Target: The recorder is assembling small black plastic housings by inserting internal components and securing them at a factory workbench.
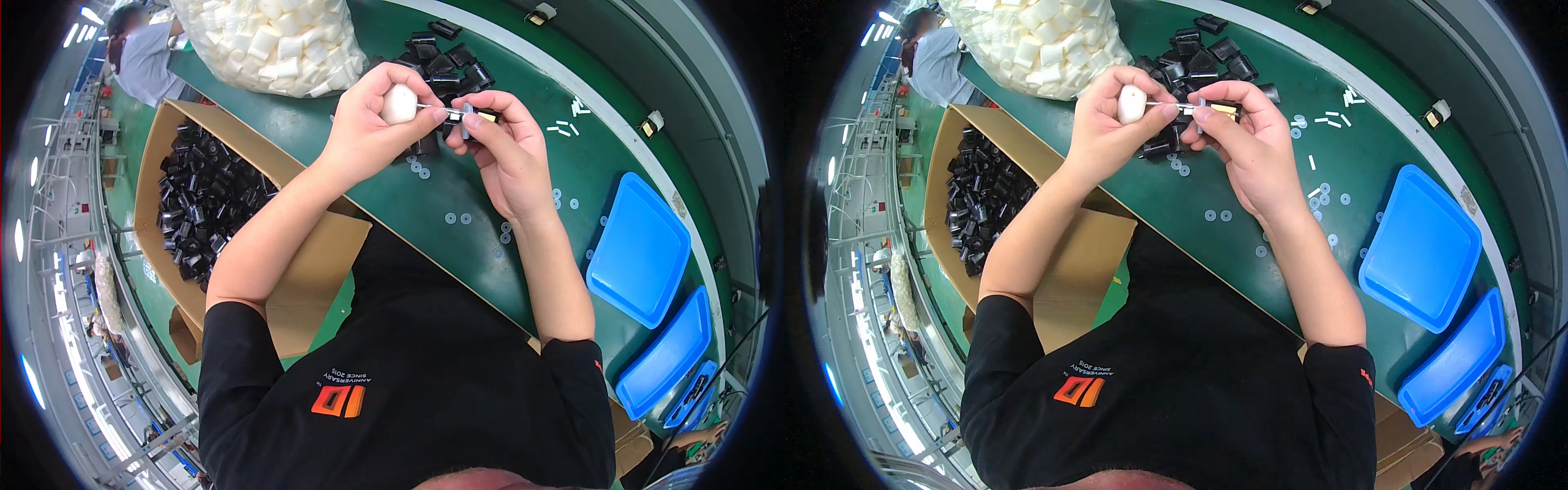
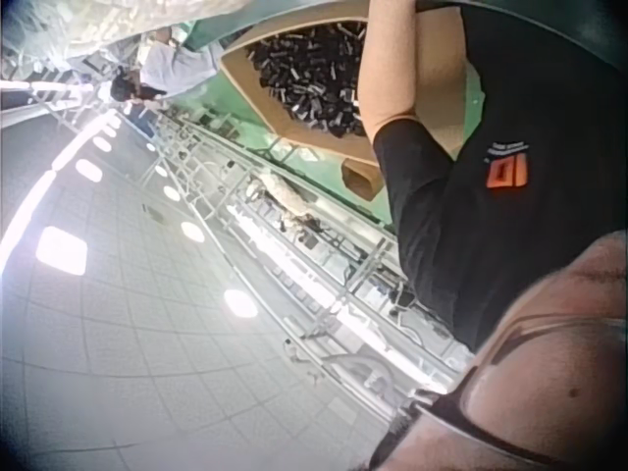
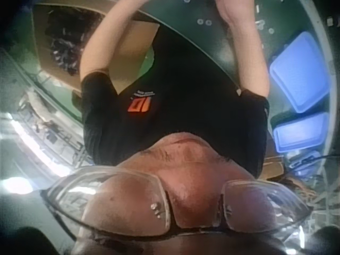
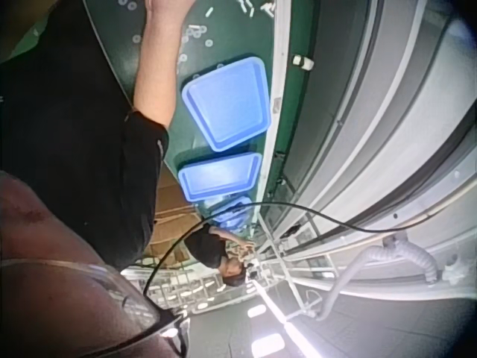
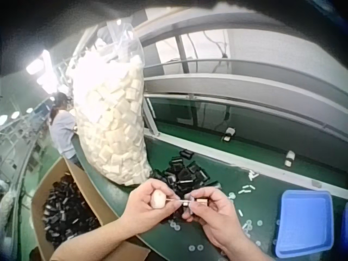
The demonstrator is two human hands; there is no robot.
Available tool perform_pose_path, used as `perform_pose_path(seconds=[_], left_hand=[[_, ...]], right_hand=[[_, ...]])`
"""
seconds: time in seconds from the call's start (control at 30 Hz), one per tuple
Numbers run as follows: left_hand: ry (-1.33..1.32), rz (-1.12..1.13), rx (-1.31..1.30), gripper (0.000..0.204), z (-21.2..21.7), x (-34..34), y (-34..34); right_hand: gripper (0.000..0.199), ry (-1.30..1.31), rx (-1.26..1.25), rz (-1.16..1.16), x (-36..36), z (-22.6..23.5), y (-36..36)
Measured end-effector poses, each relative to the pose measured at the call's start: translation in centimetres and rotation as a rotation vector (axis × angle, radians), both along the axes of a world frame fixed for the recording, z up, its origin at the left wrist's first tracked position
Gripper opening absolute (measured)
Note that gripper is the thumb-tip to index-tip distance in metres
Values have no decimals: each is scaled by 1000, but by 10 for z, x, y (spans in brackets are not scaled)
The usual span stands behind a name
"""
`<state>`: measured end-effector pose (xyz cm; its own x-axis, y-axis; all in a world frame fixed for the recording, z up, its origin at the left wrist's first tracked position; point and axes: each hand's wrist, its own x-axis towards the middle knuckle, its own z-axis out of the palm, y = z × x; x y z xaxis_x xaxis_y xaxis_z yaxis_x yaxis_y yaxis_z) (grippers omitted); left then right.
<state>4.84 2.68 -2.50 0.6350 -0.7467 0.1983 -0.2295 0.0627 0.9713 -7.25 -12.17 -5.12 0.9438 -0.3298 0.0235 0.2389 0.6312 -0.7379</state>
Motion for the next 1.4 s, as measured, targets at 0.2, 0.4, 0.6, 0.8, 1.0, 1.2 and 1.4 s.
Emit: perform_pose_path(seconds=[0.2, 0.4, 0.6, 0.8, 1.0, 1.2, 1.4], left_hand=[[-41, 3, -80, 25, -3, -2, -3], [-200, 40, -61, 24, -9, 0, -2], [-148, 28, -5, 24, -6, 0, 2], [-61, 46, 15, 24, -5, -3, 0], [-58, 69, 54, 24, -4, -4, 0], [-75, 38, 52, 27, 1, -3, 0], [59, -158, 113, 42, 1, 2, 6]], right_hand=[[20, -14, 65, 16, 1, -3, 0], [20, 27, 44, 18, 0, -1, -2], [20, 9, 10, 33, -1, 0, 2], [20, 42, 11, 27, -3, 3, -1], [21, 23, -63, 1, -2, 2, 1], [23, 30, -61, -37, 1, 1, -1], [25, -9, -120, -155, -1, 3, -21]])
